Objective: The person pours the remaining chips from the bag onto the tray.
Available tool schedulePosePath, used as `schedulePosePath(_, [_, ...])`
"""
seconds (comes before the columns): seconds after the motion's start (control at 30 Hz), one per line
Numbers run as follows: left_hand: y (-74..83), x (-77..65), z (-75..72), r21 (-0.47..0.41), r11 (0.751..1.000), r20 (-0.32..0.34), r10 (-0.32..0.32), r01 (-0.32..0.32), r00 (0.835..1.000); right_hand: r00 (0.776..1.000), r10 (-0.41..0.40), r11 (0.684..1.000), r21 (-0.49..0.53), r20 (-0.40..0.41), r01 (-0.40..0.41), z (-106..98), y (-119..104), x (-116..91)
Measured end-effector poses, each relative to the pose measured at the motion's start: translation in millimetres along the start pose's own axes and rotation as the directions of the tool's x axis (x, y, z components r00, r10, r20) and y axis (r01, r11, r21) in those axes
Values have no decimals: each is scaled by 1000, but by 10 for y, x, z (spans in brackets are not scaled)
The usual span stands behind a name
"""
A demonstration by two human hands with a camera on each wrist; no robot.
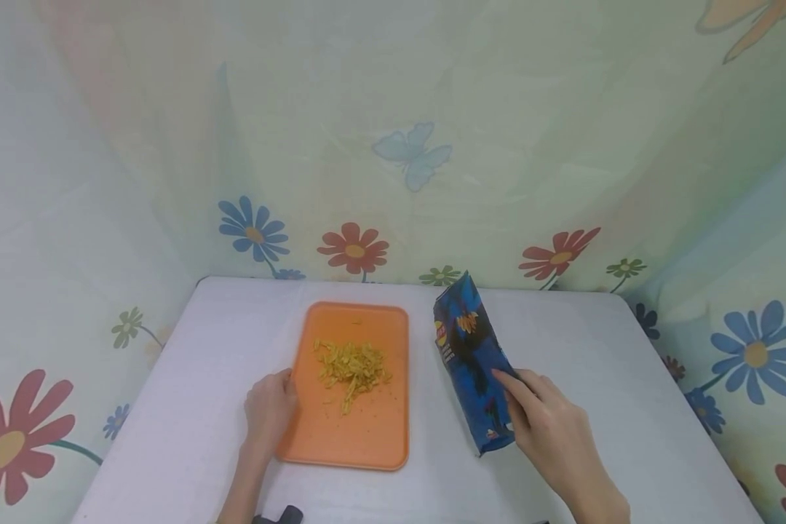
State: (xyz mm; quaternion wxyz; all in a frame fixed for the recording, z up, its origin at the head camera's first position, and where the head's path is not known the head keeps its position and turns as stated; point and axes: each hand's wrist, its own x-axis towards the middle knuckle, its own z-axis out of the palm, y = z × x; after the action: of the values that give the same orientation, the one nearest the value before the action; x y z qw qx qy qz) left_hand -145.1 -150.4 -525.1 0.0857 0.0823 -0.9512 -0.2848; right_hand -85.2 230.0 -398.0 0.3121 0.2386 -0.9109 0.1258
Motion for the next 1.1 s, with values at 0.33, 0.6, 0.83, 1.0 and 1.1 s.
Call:
schedulePosePath(0.33, [28,-7,-13,-4,1000,5,-1,1,1000,998,58,996,-72,26,-56,-46,157,-122])
schedulePosePath(0.6, [25,-17,-25,-32,999,17,-21,22,1000,998,68,992,-110,17,-65,-80,351,-230])
schedulePosePath(0.83, [2,-11,-12,-17,1000,6,-9,9,1000,995,101,982,-163,6,-99,-128,517,-272])
schedulePosePath(1.0, [-3,-4,-1,-12,1000,5,-6,6,1000,995,102,978,-182,7,-99,-101,548,-281])
schedulePosePath(1.1, [-13,5,2,-17,1000,20,-14,15,1000,995,103,978,-183,7,-100,-56,551,-276])
